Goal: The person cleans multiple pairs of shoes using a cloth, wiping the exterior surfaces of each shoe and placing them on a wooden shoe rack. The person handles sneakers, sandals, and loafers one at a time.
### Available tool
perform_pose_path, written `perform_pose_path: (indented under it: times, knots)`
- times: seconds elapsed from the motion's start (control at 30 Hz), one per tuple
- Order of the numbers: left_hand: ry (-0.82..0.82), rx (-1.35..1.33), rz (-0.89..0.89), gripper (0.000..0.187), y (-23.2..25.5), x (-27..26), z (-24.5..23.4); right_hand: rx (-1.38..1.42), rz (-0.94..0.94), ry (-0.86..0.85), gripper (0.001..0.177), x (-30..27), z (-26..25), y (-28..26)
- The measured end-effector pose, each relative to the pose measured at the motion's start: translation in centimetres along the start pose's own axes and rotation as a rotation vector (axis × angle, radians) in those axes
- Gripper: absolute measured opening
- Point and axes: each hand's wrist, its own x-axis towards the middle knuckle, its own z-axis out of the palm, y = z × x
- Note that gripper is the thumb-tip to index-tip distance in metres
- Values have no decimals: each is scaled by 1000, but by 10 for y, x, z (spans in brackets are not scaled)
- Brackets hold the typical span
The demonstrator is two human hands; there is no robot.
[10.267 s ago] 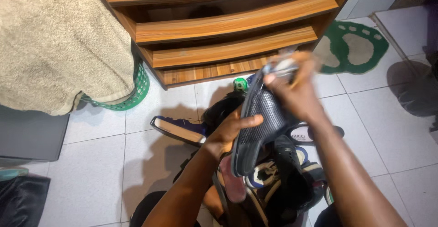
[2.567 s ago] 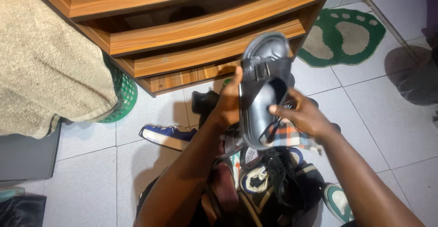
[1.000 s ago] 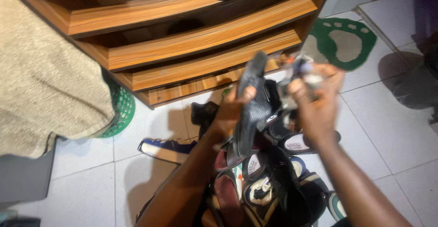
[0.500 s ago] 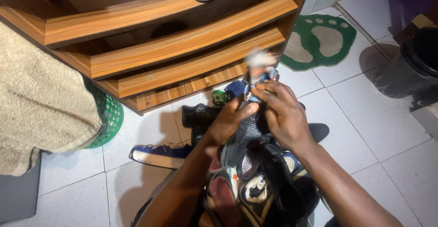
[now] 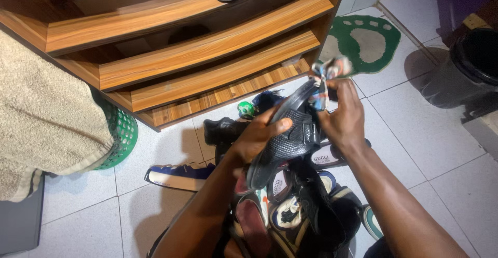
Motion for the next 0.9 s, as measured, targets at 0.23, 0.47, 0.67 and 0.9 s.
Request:
perform_pose_path:
  times: [0.23,0.47,0.67,0.9]
  knots:
    - [29,312,-8,87,8,1,3,184,26,-54,21,3,-4,11]
    - [-45,-39,74,91,13,-2,-6,678,480,-23,28,16,-2,-4]
    - [112,476,50,77,-3,19,0,236,-149,3,20,18,-22,-10]
    - [-188,-38,161,65,0,-5,15,1395,1140,-250,39,22,-15,4]
